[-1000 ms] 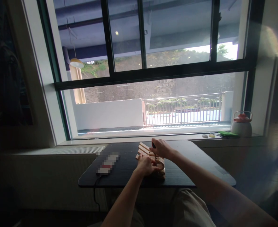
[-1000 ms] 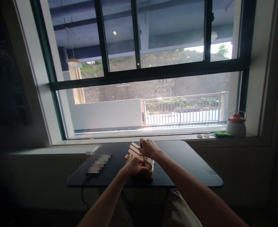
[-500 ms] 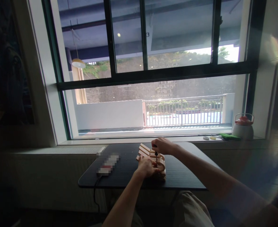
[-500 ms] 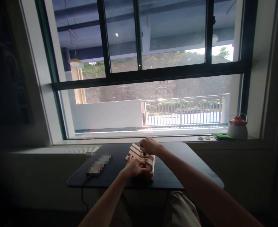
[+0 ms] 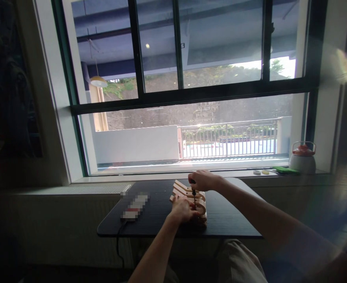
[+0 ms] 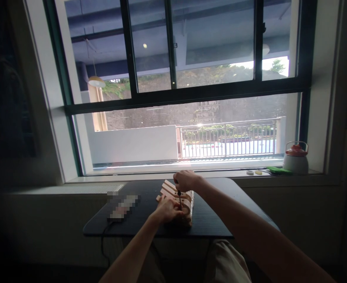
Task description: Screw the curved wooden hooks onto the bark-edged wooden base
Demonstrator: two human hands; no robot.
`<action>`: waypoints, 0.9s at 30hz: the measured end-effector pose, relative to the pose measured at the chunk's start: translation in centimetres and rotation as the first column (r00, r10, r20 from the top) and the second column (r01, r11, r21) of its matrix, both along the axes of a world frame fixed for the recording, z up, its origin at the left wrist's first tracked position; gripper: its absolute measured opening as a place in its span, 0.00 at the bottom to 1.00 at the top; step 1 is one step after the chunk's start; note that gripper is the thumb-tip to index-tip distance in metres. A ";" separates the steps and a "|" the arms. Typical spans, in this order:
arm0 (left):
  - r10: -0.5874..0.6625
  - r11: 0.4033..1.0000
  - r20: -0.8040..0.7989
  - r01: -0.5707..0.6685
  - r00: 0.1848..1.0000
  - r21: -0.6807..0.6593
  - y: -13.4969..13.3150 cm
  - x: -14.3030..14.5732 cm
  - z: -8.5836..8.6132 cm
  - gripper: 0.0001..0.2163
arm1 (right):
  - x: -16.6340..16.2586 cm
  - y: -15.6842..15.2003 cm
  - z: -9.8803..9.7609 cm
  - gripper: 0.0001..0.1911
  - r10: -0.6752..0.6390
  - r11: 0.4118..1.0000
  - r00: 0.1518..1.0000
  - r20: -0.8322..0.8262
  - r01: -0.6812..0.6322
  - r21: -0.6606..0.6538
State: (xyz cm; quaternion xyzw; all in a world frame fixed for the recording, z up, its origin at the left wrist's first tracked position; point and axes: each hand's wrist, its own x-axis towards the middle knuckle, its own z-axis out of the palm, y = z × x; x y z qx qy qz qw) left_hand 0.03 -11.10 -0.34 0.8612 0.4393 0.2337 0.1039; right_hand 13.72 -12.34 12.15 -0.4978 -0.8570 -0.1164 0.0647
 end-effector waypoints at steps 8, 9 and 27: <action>0.023 0.999 -0.051 -0.025 0.998 -0.027 0.0 0.0 0.1 0.10 | 0.2 0.8 -0.6 0.18 -0.072 0.997 0.997 -0.013 0.072 0.001; 0.029 0.999 -0.070 -0.032 0.997 -0.036 0.0 0.0 0.2 0.11 | 0.2 0.9 -0.5 0.19 -0.078 0.997 0.997 -0.010 0.078 -0.006; 0.054 0.997 -0.145 -0.062 0.988 -0.055 -0.3 0.1 0.7 0.14 | 0.6 1.1 0.0 0.19 -0.091 0.995 0.995 -0.031 0.090 -0.051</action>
